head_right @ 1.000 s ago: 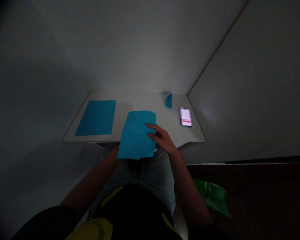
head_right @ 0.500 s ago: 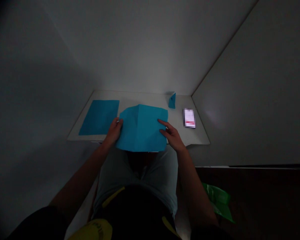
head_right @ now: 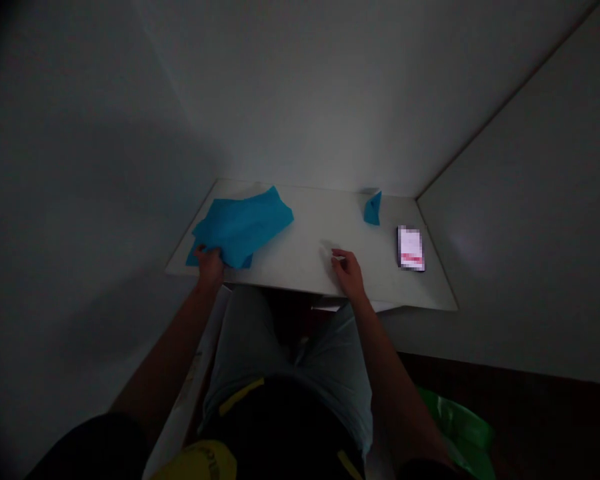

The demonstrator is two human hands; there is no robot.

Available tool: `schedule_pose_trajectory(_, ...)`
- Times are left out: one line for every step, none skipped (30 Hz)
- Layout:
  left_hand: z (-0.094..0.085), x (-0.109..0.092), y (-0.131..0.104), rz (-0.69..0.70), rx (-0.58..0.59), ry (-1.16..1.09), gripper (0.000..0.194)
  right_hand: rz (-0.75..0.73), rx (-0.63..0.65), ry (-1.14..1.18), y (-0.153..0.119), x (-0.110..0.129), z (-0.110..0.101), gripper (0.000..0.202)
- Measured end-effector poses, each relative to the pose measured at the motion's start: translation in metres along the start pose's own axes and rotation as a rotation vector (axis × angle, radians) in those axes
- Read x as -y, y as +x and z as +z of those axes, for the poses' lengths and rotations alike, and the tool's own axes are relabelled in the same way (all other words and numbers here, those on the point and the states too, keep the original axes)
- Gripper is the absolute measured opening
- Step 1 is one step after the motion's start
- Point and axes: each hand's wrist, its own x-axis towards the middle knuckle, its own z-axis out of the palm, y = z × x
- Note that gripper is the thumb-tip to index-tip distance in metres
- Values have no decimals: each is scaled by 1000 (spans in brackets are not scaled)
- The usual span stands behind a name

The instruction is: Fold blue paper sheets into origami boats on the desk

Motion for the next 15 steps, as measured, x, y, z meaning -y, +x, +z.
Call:
schedule_pose_trajectory(-2,1,-1,-28,-11,-52,68,-14,5,-28,-2,-2,0,45)
schedule_pose_trajectory(-3,2,-4,-59,-32,-95,72,-30,9,-50,-4,-3,0,45)
schedule_pose_trajectory(-4,2,-7,-77,-53,-129,76,-45,14,-67,-6,-3,1,44)
schedule_pose_trajectory(-6,2,-11,-72,-55,-151,79,-58,17,-79,-7,-2,1,42)
schedule_pose_trajectory(-7,2,-14,-62,-56,-167,82,-68,17,-90,-8,-1,2,41)
schedule_pose_trajectory(-8,2,-18,-53,-61,-180,85,-76,17,-102,-9,1,3,40)
schedule_pose_trajectory(-9,1,-20,-46,-73,-191,86,-82,21,-116,-9,2,4,39)
schedule_pose_trajectory(-9,1,-22,-39,-89,-198,86,-87,26,-130,-10,3,4,38)
schedule_pose_trajectory(-10,1,-23,-35,-112,-197,85,-93,33,-143,-10,4,5,37)
schedule_pose_trajectory(-11,1,-24,-32,-138,-184,84,-99,42,-154,-10,5,5,36)
schedule_pose_trajectory(-11,2,-24,-30,-162,-159,83,-102,52,-162,-11,6,5,36)
schedule_pose_trajectory(-11,3,-24,-24,-176,-124,82,-103,63,-169,-11,6,5,36)
schedule_pose_trajectory(-12,5,-25,-12,-176,-86,83,-101,72,-173,-12,6,5,37)
schedule_pose_trajectory(-12,7,-26,4,-167,-51,85,-98,78,-176,-12,6,4,37)
schedule_pose_trajectory(-13,11,-28,30,-156,-22,89,-95,84,-178,-13,6,4,38)
